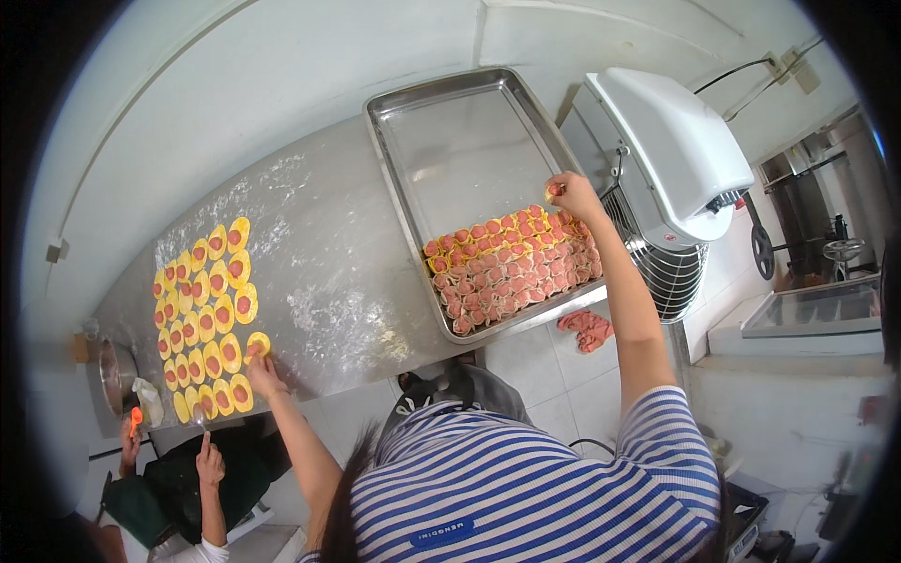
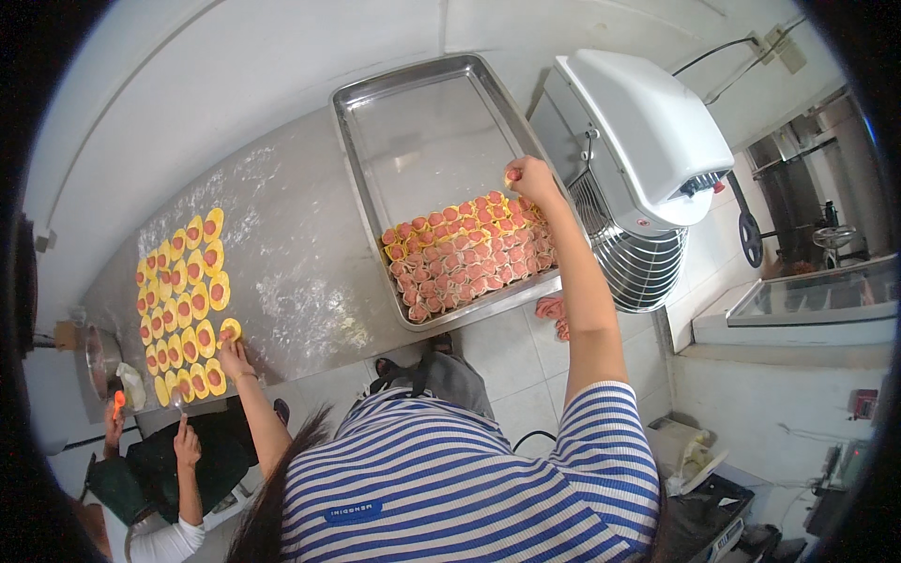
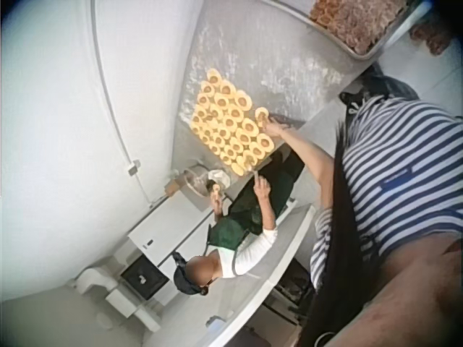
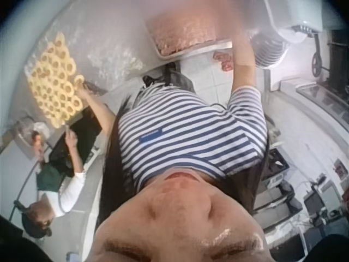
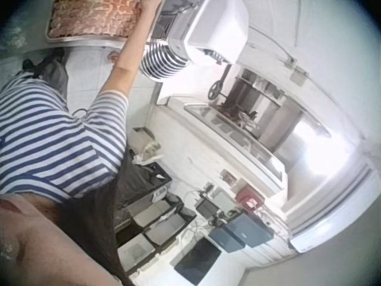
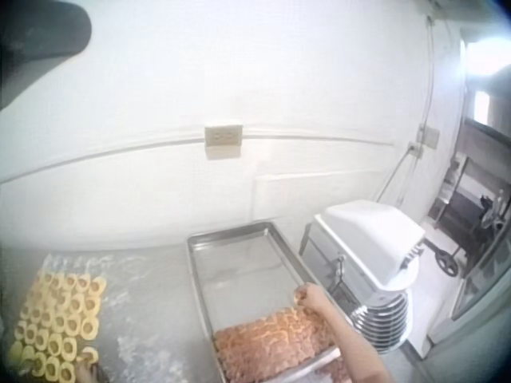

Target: The person assembles small pasta parcels by placing a filling onto yellow dough circles, folding them, and sealing the edges. The finished parcels are placed on a metal tray. Another person works nearby on a similar task.

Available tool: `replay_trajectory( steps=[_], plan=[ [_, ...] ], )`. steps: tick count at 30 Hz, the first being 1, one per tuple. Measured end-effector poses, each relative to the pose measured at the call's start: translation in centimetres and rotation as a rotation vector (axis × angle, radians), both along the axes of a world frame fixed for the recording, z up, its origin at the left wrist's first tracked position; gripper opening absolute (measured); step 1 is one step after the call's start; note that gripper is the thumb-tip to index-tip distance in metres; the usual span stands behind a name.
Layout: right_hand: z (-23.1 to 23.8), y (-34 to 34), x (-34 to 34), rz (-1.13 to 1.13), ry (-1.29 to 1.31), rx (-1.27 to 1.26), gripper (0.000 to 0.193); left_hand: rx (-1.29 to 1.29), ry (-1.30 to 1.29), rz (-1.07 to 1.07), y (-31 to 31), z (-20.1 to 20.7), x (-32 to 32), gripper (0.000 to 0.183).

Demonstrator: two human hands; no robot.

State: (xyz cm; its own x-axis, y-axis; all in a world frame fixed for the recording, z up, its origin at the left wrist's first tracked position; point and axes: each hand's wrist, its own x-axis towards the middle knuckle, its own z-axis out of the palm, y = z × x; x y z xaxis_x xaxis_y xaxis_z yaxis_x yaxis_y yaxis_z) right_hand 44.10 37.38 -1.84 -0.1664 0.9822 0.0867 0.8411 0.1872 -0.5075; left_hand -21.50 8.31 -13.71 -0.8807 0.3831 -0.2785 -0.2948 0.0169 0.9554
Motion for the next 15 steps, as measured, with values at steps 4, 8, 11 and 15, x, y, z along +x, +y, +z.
replay_trajectory(
  steps=[4, 8, 11, 15],
  plan=[
    [-2.7, 1.6, 1.1, 0.128, -0.125, -0.097, 0.025, 0.264, -0.313, 0.012, 0.1, 3.5, 4.4, 0.030],
    [-2.8, 1.8, 1.0, 0.249, -0.149, -0.102, 0.026, 0.346, -0.375, -0.094, 0.3, 4.0, 7.2, 0.032],
    [-2.5, 1.5, 1.2, 0.327, -0.087, -0.143, 0.028, 0.376, -0.426, -0.151, 1.4, 4.0, 9.3, 0.032],
    [-1.4, 0.7, 1.1, 0.347, -0.081, -0.168, 0.030, 0.387, -0.451, -0.246, 2.7, 5.0, 11.6, 0.031]
  ],
)
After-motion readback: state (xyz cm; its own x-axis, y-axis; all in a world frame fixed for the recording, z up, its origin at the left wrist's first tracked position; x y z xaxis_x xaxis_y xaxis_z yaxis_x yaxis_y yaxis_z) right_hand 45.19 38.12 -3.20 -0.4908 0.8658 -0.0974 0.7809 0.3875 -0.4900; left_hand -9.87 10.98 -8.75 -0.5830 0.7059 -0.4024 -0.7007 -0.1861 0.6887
